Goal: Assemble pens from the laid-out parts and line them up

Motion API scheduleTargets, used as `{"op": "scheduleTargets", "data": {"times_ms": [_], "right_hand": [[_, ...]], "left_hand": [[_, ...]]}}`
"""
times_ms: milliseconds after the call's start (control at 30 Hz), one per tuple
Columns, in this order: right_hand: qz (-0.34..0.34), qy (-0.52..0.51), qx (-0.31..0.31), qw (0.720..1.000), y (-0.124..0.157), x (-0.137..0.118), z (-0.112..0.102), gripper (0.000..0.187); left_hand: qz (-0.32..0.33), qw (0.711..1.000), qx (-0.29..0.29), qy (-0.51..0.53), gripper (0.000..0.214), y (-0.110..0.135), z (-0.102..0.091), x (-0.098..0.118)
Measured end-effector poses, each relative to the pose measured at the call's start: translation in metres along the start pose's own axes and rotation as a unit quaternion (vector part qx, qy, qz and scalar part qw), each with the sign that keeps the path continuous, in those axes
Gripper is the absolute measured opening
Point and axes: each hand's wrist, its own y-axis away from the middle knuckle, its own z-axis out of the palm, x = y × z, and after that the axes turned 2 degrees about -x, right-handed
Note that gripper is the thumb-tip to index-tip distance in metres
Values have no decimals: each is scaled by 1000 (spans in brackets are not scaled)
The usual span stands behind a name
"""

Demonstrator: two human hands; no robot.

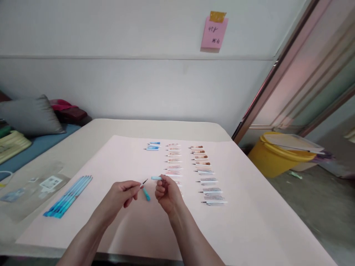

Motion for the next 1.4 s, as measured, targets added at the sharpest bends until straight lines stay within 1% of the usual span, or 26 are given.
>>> {"op": "scheduleTargets", "data": {"times_ms": [100,267,400,500,667,767,900,1000,1100,1233,1333,1400], "right_hand": [[-30,37,6,999,-1,1,1,18],[-74,111,12,991,-1,4,1,16],[-131,191,-3,973,3,6,4,18],[-154,240,-25,958,5,7,6,21],[-164,289,-31,942,7,13,9,23],[-149,317,-44,935,7,23,10,24],[-118,322,-70,937,7,34,10,27],[-117,329,-81,933,6,35,10,26],[-133,324,-64,934,6,33,11,24],[-160,286,-36,944,5,30,12,21],[-164,287,-34,943,4,30,12,21],[-155,301,-37,940,4,33,12,22]], "left_hand": [[-3,1000,-14,-21,28,4,3,4],[-14,998,-4,-54,27,5,4,3],[-25,996,-4,-85,26,3,1,-3],[-30,995,-16,-91,23,3,2,-5],[-22,999,-22,-17,24,2,9,-5],[-9,999,-24,27,21,1,16,-7],[-8,996,16,87,35,-2,23,-12],[-14,990,31,139,40,-4,26,-16],[-26,983,21,181,36,-6,28,-18],[-45,974,15,222,32,-9,31,-19],[-59,967,25,246,35,-9,34,-20],[-80,961,48,260,38,-8,35,-21]]}}
